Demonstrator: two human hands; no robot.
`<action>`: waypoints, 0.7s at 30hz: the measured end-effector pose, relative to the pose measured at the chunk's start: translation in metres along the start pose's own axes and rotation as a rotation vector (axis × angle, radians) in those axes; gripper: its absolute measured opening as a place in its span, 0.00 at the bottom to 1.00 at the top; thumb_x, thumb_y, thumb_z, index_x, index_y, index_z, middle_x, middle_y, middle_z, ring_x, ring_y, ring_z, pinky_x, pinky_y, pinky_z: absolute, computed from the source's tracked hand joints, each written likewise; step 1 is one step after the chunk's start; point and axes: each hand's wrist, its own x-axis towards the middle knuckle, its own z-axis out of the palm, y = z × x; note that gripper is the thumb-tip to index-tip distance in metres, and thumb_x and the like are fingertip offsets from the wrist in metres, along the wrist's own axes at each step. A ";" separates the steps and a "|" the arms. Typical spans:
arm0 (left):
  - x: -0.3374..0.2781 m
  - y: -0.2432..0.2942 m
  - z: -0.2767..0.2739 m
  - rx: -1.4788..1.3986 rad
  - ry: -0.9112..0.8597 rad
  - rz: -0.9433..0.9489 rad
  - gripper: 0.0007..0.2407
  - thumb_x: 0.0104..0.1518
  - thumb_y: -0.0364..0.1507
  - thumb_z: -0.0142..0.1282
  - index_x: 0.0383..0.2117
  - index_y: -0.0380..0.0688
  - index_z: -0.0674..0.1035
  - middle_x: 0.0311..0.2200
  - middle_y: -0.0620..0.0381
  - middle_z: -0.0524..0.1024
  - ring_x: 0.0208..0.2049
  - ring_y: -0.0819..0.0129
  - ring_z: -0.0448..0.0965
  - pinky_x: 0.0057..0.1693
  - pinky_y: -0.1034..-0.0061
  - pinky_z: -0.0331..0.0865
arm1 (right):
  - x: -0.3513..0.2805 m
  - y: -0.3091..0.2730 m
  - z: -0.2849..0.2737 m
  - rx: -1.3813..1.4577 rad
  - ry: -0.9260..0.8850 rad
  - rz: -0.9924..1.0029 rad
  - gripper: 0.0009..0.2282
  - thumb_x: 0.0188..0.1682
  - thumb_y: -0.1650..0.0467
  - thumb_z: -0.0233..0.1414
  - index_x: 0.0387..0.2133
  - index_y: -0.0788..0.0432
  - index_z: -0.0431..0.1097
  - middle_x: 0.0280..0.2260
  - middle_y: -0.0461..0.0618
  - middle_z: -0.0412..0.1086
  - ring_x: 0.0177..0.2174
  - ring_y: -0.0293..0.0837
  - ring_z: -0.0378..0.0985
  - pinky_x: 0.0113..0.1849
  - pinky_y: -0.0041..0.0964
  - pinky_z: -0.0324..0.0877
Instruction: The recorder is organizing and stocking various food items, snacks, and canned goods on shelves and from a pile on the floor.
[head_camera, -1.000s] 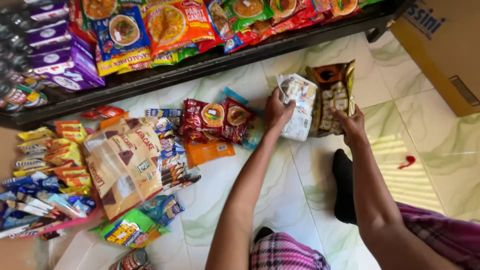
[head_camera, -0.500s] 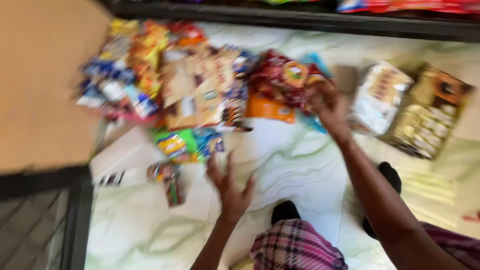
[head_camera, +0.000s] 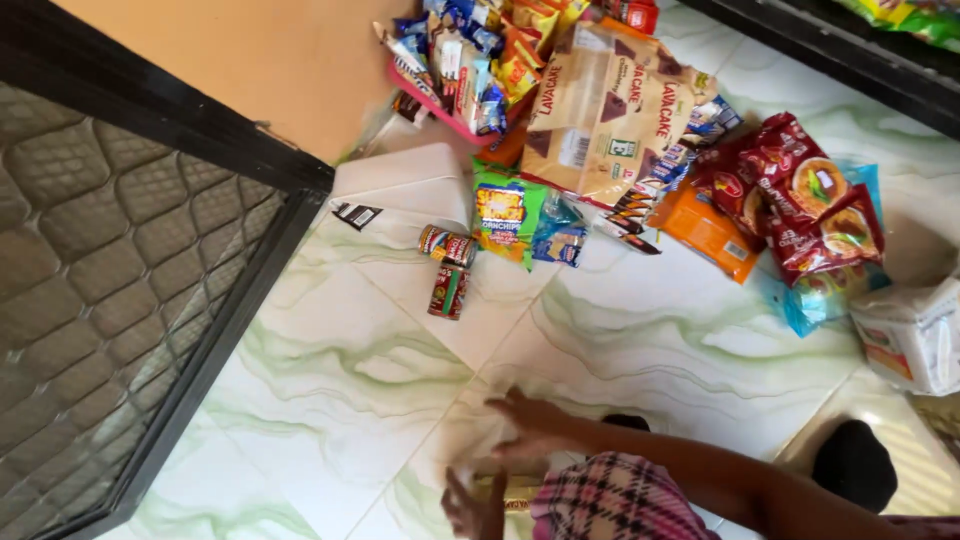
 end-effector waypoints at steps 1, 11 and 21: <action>-0.001 0.032 0.020 -0.004 -0.032 -0.052 0.47 0.34 0.48 0.79 0.67 0.53 0.68 0.62 0.31 0.61 0.56 0.29 0.65 0.51 0.40 0.66 | -0.005 -0.001 0.015 0.050 -0.028 -0.077 0.30 0.45 0.57 0.57 0.62 0.49 0.59 0.56 0.62 0.63 0.51 0.61 0.73 0.49 0.55 0.70; 0.002 0.103 0.018 -0.545 -0.136 0.378 0.23 0.46 0.22 0.68 0.51 0.37 0.76 0.43 0.44 0.81 0.44 0.58 0.81 0.49 0.67 0.75 | 0.033 0.092 0.033 0.112 0.053 -0.433 0.19 0.48 0.70 0.58 0.54 0.50 0.73 0.48 0.55 0.77 0.48 0.52 0.79 0.48 0.45 0.74; 0.043 0.397 -0.091 -1.181 -0.643 0.606 0.23 0.61 0.24 0.55 0.64 0.39 0.67 0.57 0.55 0.71 0.55 0.67 0.73 0.56 0.73 0.72 | -0.040 0.038 -0.212 0.623 0.363 -0.451 0.30 0.52 0.72 0.56 0.68 0.55 0.53 0.57 0.47 0.64 0.55 0.40 0.63 0.55 0.36 0.61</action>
